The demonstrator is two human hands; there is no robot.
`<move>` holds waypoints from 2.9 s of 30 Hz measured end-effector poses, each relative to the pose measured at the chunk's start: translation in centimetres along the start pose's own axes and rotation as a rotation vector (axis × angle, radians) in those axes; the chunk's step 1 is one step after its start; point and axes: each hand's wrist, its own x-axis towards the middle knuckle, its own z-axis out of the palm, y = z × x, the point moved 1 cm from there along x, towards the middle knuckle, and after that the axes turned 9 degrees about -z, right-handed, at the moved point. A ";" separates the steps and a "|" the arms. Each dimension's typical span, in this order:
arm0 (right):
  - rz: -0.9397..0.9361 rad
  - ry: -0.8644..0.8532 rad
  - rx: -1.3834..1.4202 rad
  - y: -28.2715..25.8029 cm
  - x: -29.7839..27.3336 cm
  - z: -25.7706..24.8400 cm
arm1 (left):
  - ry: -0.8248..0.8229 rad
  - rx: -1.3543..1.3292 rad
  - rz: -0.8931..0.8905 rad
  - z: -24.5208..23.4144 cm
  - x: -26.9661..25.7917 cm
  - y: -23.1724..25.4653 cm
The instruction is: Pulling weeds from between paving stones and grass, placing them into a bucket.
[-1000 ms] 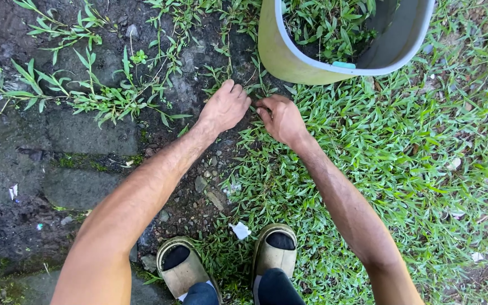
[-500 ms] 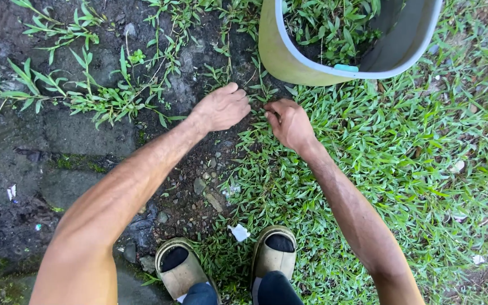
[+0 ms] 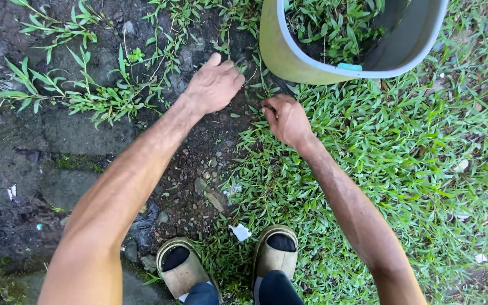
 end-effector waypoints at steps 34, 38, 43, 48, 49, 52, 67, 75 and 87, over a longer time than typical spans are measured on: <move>0.136 0.516 0.319 -9.6 1.8 -23.1 | 0.304 -1.136 -0.473 -26.9 10.0 7.5; 0.121 0.464 -0.080 -4.2 2.6 -25.9 | 0.051 -0.691 -0.511 -28.9 11.9 8.5; 0.049 0.230 -0.305 -4.4 2.3 -28.4 | -0.095 -0.326 -0.585 -33.1 11.5 9.4; -0.037 0.167 -0.186 -7.0 1.4 -28.1 | -0.073 -0.070 -0.514 -34.0 10.6 8.6; -0.046 0.149 -0.177 -7.6 1.3 -27.5 | -0.084 -0.074 -0.532 -33.2 10.1 8.2; -0.209 0.051 -0.177 -9.6 1.1 -25.3 | -0.102 0.005 -0.438 -30.9 8.6 7.4; -0.039 -0.421 -0.437 -9.9 1.9 -12.6 | -0.306 -0.232 -0.302 -7.9 -2.9 5.2; 0.281 -0.678 -0.458 -9.9 3.6 -6.8 | 0.021 -0.239 -0.395 -1.1 -4.8 3.5; 0.236 -0.319 -0.235 -5.4 2.4 2.5 | -0.107 0.356 -0.157 1.5 -1.6 5.1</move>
